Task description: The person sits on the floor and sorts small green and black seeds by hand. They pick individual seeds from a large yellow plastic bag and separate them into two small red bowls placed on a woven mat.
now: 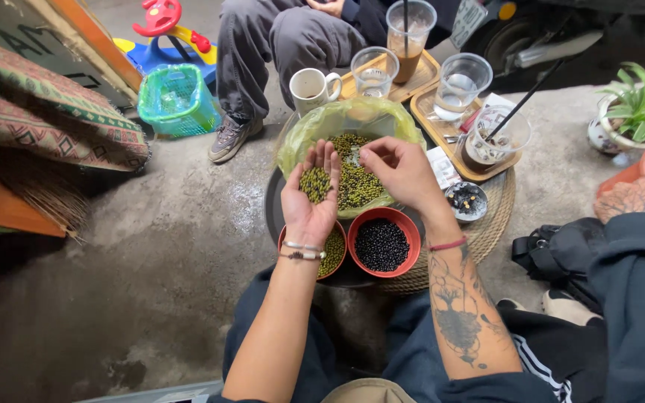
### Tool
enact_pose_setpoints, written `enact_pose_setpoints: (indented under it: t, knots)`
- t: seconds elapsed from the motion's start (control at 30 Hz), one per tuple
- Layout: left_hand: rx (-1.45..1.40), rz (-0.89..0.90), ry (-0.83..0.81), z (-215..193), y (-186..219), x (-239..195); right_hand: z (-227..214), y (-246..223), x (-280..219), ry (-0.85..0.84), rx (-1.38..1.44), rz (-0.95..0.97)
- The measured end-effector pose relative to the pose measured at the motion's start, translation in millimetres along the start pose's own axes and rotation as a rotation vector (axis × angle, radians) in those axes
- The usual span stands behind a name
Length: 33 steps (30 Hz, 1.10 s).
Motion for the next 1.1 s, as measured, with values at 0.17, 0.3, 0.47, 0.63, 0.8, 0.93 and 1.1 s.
enact_pose_setpoints:
  t: [0.17,0.3,0.47,0.63,0.8,0.93,1.1]
  knots:
    - [-0.002,0.055,-0.017,-20,27,-57,50,-37,-74,-0.014,0.074,-0.125]
    - [-0.008,0.076,-0.011,-20,31,-94,80,-54,-114,0.025,-0.052,-0.376]
    - [-0.005,0.078,0.018,-18,30,-113,92,-77,-121,-0.074,-0.073,-0.464]
    - [-0.045,0.107,0.004,-9,34,-114,102,-60,-111,-0.205,-0.049,-0.398]
    - [0.006,0.154,-0.058,-1,36,-115,107,-62,-107,-0.231,-0.073,-0.403]
    - [0.035,0.181,-0.115,-7,33,-113,108,-56,-108,-0.213,-0.089,-0.395]
    - [0.056,0.199,-0.182,-12,30,-111,108,-50,-110,-0.211,-0.142,-0.42]
Point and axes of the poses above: each hand's wrist, its own x-axis towards the middle knuckle, its own z-axis out of the palm, y = z × x, the point moved 9 cm from there along x, towards the middle knuckle, and after that the axes turned 1 degree about y, right-handed, at the moved point
